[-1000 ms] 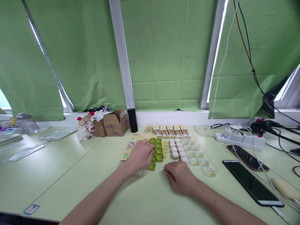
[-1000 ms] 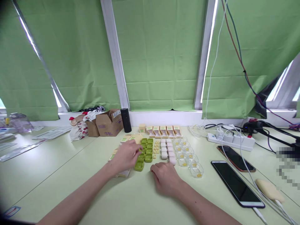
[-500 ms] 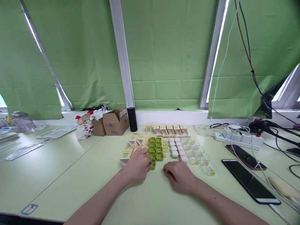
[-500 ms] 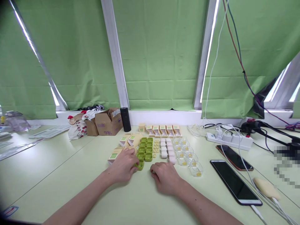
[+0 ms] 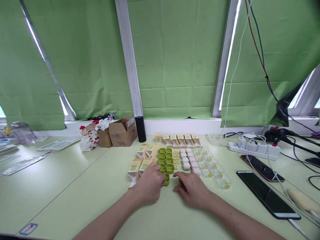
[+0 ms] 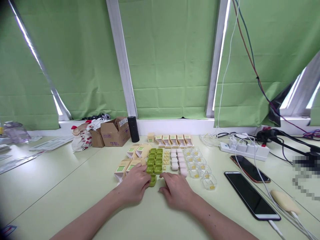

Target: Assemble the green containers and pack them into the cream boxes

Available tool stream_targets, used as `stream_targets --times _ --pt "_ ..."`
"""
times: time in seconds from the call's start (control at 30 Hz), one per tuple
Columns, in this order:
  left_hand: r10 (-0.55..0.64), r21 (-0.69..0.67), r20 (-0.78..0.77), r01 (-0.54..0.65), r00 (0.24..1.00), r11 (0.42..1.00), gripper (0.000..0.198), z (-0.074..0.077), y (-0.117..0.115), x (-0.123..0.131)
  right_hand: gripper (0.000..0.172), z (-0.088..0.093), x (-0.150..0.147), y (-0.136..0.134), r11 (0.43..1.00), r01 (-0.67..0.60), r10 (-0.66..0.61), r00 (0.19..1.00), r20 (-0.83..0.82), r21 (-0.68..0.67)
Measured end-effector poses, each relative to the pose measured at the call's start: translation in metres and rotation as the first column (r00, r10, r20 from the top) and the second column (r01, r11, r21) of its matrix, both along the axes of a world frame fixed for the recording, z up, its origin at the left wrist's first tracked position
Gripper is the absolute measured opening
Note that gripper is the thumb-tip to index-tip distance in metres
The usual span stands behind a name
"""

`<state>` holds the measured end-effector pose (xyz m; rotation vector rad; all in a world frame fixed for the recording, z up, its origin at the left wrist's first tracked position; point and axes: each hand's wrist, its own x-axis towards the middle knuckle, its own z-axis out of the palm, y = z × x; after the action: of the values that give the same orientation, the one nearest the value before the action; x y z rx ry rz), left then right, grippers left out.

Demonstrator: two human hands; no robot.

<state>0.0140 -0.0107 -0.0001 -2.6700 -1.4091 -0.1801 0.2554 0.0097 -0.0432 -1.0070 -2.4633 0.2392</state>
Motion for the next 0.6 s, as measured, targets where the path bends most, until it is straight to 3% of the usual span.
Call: stream_targets --times 0.17,0.3,0.43,0.6 --pt "-0.034 0.045 0.014 0.033 0.999 0.998 0.014 -0.003 -0.006 0.008 0.049 0.0 0.0 0.002 0.998 0.058 -0.058 0.995 -0.077 0.003" --pt "-0.102 0.187 0.068 0.088 0.992 0.978 0.015 -0.011 -0.008 0.012 0.059 -0.001 -0.001 0.003 0.997 0.072 -0.071 0.989 -0.127 0.003" --pt "-0.19 0.348 0.122 0.137 0.974 0.928 0.015 -0.018 -0.008 0.015 0.061 -0.004 -0.003 0.005 0.999 0.053 -0.051 0.985 -0.163 0.011" --pt "-0.256 0.417 0.137 0.179 0.957 0.891 0.017 -0.018 -0.009 0.019 0.054 -0.01 -0.005 0.008 0.999 0.026 -0.017 0.972 -0.235 0.038"
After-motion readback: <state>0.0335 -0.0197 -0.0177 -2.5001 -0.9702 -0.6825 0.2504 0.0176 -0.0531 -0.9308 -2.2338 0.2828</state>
